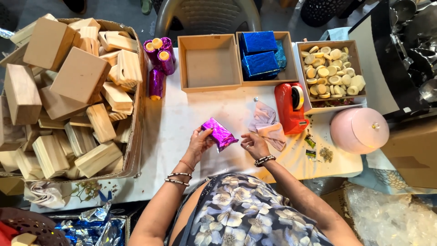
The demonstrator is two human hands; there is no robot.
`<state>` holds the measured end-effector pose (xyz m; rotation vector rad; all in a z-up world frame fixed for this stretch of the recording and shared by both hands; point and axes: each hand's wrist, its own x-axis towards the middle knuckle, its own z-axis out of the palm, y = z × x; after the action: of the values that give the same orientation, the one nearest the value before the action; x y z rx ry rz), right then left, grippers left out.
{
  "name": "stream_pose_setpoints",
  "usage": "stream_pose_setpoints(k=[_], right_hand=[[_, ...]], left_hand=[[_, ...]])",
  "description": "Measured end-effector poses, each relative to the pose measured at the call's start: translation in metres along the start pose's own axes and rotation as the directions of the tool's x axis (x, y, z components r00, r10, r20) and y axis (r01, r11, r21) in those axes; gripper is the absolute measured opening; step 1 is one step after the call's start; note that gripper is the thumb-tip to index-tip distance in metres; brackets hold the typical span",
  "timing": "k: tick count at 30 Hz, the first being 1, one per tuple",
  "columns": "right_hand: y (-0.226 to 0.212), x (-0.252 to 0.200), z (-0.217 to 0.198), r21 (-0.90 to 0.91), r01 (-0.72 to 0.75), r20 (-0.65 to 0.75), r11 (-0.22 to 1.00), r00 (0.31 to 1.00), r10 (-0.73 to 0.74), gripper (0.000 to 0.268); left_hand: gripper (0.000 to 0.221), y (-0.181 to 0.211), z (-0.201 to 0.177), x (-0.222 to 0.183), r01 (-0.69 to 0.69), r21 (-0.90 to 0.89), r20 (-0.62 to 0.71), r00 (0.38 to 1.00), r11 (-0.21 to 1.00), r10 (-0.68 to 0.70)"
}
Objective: Wrapping small wooden boxes with purple decorative paper and tape.
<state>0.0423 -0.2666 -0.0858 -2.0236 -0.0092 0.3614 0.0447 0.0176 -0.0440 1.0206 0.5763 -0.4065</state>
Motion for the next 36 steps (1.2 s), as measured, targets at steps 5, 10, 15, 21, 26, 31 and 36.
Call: stream_pose_setpoints(k=[5,10,15,21,26,31,36], right_hand=[[-0.113,-0.022,-0.001,-0.049,0.128,0.073,0.991,0.990,-0.124,0.067],[-0.128,-0.022,0.004,-0.105,0.414,0.122,0.904,0.908,-0.402,0.071],[-0.093,-0.013,0.012,-0.199,0.579,0.071,0.791,0.813,-0.578,0.063],[-0.089,-0.014,0.007,-0.222,0.269,0.032,0.937,0.963,-0.269,0.060],[-0.075,-0.008,0.011,-0.220,0.292,0.076,0.931,0.956,-0.282,0.061],[-0.076,-0.007,0.011,-0.206,0.332,0.091,0.920,0.943,-0.320,0.064],[-0.077,-0.005,0.013,-0.194,0.302,0.070,0.933,0.953,-0.294,0.060]], left_hand=[[0.039,-0.010,-0.011,0.003,0.116,-0.121,0.234,0.969,0.986,-0.085],[0.040,-0.041,-0.024,0.021,0.233,-0.111,0.334,0.925,0.966,-0.184],[0.046,-0.026,0.006,0.001,-0.016,0.408,-0.098,0.993,0.913,0.061],[0.028,0.012,0.035,-0.061,-0.708,0.676,0.385,0.578,0.207,0.719],[0.043,0.047,0.064,-0.091,-0.634,0.771,0.521,0.578,-0.057,0.628],[0.037,0.047,0.070,-0.090,-0.607,0.777,0.560,0.550,-0.164,0.620],[0.021,0.033,0.065,-0.081,-0.651,0.730,0.639,0.543,-0.207,0.545]])
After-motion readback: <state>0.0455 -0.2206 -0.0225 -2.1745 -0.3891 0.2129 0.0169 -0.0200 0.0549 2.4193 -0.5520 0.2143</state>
